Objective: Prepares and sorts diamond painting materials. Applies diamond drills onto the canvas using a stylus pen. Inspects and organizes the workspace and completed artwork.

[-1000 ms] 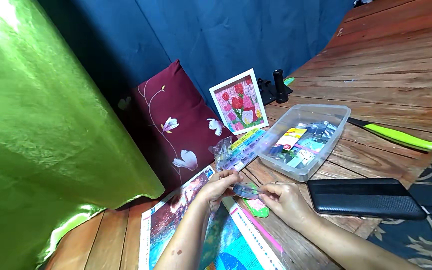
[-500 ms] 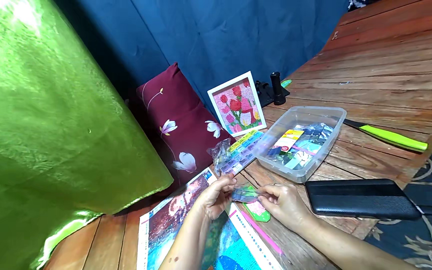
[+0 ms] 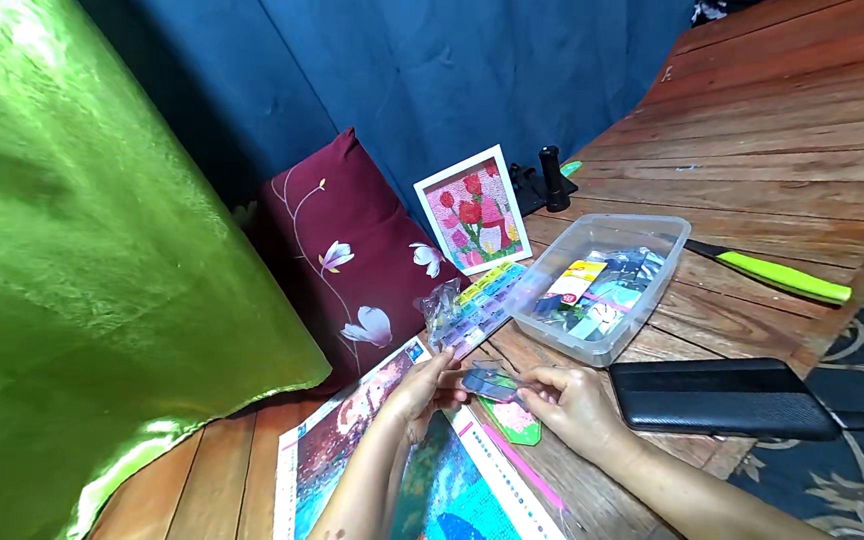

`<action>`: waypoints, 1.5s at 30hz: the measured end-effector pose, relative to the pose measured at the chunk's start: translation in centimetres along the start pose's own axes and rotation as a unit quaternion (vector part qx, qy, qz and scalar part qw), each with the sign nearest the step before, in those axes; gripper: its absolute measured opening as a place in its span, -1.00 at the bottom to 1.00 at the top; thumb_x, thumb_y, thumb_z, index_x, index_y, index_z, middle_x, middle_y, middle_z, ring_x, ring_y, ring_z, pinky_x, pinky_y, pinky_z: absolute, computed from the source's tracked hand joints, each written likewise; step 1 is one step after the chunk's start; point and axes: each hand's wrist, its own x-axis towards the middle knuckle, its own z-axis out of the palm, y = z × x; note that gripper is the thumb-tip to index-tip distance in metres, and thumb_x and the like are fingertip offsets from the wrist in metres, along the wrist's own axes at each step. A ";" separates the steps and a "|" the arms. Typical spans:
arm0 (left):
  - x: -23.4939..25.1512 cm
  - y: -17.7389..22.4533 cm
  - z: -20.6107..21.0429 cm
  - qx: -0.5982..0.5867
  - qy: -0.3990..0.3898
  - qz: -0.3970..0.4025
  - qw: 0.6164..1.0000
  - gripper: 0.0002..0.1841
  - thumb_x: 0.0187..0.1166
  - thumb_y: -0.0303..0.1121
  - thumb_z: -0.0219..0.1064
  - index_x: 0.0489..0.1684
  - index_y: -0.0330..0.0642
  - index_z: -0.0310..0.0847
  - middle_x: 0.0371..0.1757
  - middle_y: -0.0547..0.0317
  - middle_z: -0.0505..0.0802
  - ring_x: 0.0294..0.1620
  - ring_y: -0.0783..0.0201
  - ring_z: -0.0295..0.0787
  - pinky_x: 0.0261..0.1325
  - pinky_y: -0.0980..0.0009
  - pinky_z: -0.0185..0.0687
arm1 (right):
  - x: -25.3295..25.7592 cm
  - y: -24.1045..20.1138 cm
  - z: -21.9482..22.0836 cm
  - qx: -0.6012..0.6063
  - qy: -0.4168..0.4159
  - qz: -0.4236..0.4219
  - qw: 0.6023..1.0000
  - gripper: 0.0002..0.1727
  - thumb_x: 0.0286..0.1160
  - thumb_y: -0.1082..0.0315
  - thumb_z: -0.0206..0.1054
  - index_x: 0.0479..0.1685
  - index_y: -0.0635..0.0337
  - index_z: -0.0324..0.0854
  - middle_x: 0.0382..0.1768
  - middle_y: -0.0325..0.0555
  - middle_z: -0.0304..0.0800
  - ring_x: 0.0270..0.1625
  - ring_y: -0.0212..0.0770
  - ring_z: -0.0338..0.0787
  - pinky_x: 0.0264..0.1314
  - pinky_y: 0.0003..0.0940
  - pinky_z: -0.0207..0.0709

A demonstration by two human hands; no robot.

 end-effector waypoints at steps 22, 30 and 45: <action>0.7 -3.4 2.5 -0.385 0.102 0.009 0.917 -0.76 0.66 -0.69 0.14 0.20 -0.30 0.43 -0.26 0.04 0.71 -0.43 0.27 0.72 -0.23 0.42 0.78 | -0.1 0.3 0.1 0.005 -0.033 -0.019 0.999 -0.72 0.41 0.30 0.31 -0.11 0.21 0.90 -0.48 -0.14 0.82 -0.47 -0.39 0.70 -0.33 -0.52 0.57; 0.7 -3.3 4.1 -0.423 0.154 0.052 0.891 -0.73 0.63 -0.72 0.18 0.19 -0.29 0.41 -0.18 0.07 0.67 -0.31 0.29 0.68 -0.13 0.43 0.70 | 0.4 0.5 1.0 -0.027 0.027 -0.089 0.995 -0.72 0.39 0.26 0.28 -0.38 0.12 0.92 -0.53 -0.20 0.81 -0.44 -0.38 0.76 -0.31 -0.51 0.61; 0.5 -3.1 5.7 -0.416 0.202 0.138 0.876 -0.76 0.54 -0.79 0.26 0.03 -0.34 0.48 -0.32 0.12 0.74 -0.44 0.36 0.68 -0.25 0.50 0.70 | 1.6 -1.8 0.4 0.013 -0.048 0.026 0.998 -0.88 0.39 0.43 0.43 -0.36 0.28 0.85 -0.49 -0.08 0.77 -0.42 -0.35 0.68 -0.27 -0.47 0.55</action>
